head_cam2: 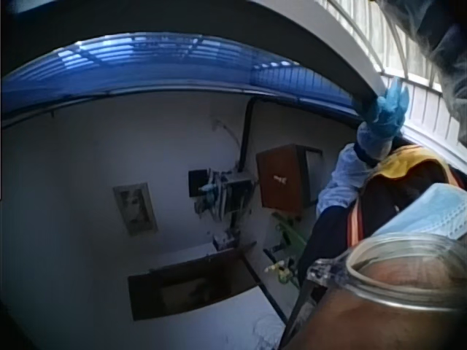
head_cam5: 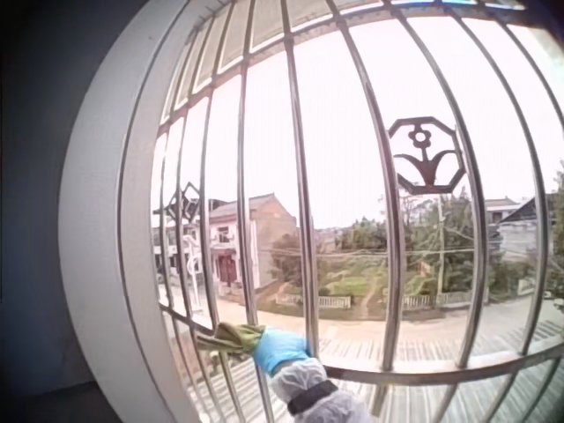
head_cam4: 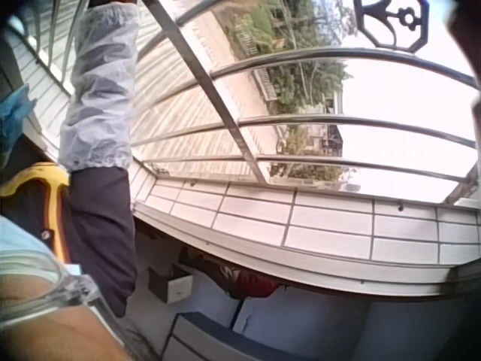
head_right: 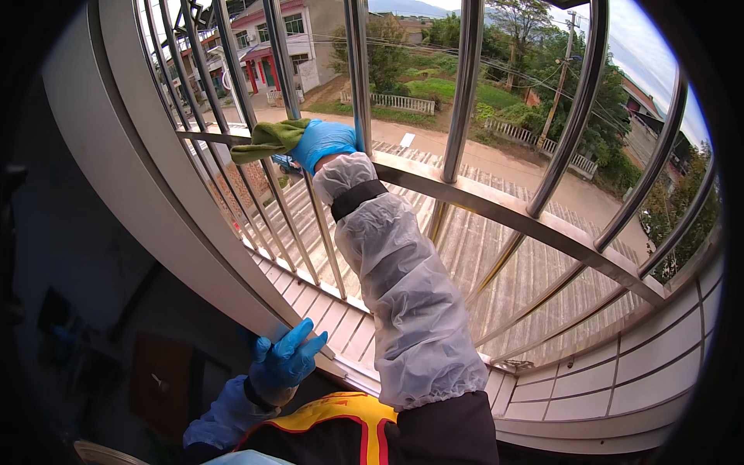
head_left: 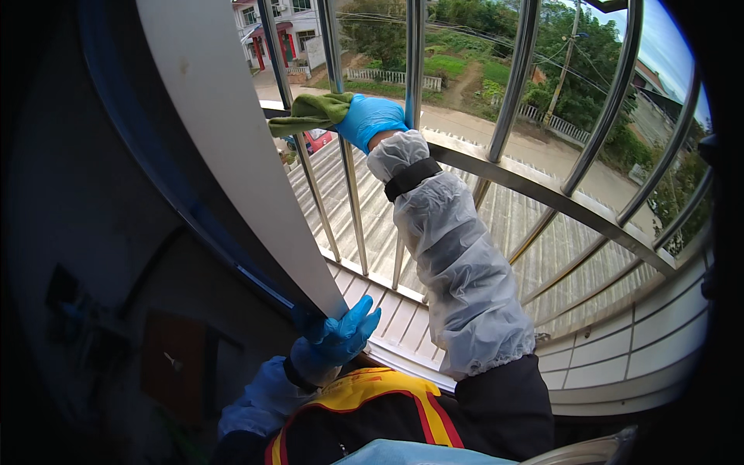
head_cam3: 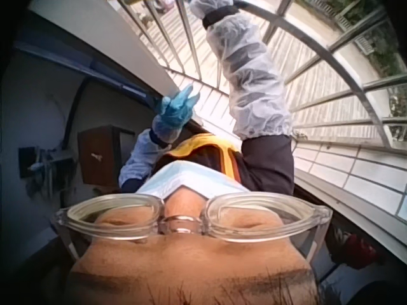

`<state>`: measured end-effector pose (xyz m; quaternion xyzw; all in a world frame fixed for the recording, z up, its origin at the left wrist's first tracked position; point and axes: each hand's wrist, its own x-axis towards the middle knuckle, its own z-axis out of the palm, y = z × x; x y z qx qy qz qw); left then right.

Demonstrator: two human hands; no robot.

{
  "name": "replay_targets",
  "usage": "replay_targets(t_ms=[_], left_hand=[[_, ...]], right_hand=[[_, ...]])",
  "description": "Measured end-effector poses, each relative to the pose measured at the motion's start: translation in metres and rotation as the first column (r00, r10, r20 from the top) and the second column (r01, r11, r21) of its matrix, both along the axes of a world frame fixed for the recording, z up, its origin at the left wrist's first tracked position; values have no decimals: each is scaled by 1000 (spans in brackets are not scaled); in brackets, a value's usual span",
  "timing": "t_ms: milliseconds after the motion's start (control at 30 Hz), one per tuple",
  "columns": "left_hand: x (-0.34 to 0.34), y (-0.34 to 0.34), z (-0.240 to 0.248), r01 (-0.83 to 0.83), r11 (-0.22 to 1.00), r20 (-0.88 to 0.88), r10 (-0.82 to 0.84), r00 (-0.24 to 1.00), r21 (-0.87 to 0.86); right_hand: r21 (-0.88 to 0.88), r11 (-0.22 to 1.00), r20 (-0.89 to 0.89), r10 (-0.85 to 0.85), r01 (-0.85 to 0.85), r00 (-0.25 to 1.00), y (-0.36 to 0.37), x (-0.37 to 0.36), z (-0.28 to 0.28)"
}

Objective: The person wipes the interior window frame and glass with a green cloth, moving along the frame and across the pane. The person also wipes the metal security bars and the window sill while standing inside a room.

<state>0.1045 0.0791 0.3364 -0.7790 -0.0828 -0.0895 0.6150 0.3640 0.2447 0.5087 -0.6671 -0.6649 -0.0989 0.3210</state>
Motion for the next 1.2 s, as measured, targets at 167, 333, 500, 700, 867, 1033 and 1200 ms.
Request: replay_targets(t_ms=[167, 333, 500, 700, 867, 1033, 1200], left_hand=[[7, -11, 4, 383, 818, 576, -79, 814, -429], [9, 1, -6, 325, 895, 464, -158, 871, -306], [7, 3, 2, 239, 938, 305, -158, 939, -252], [2, 0, 20, 195, 957, 158, -163, 974, -213], [4, 1, 11, 196, 953, 129, -170, 977, -232], [5, 1, 2, 205, 949, 126, -179, 976, -238], [2, 0, -2, 220, 947, 128, -194, 973, -234]], right_hand=[[262, 929, 325, -341, 262, 882, -20, -8, -30], [510, 859, 449, -221, -45, 866, -80, -4, -60], [69, 997, -197, -25, 39, 980, -145, 0, -132], [392, 919, -841, 337, -48, -423, -167, -10, -128], [641, 766, -66, -15, 54, 998, -111, -26, -63], [268, 924, 175, -323, 271, 930, -2, -37, -22], [560, 738, -318, -228, 376, 920, 43, -39, -5]])
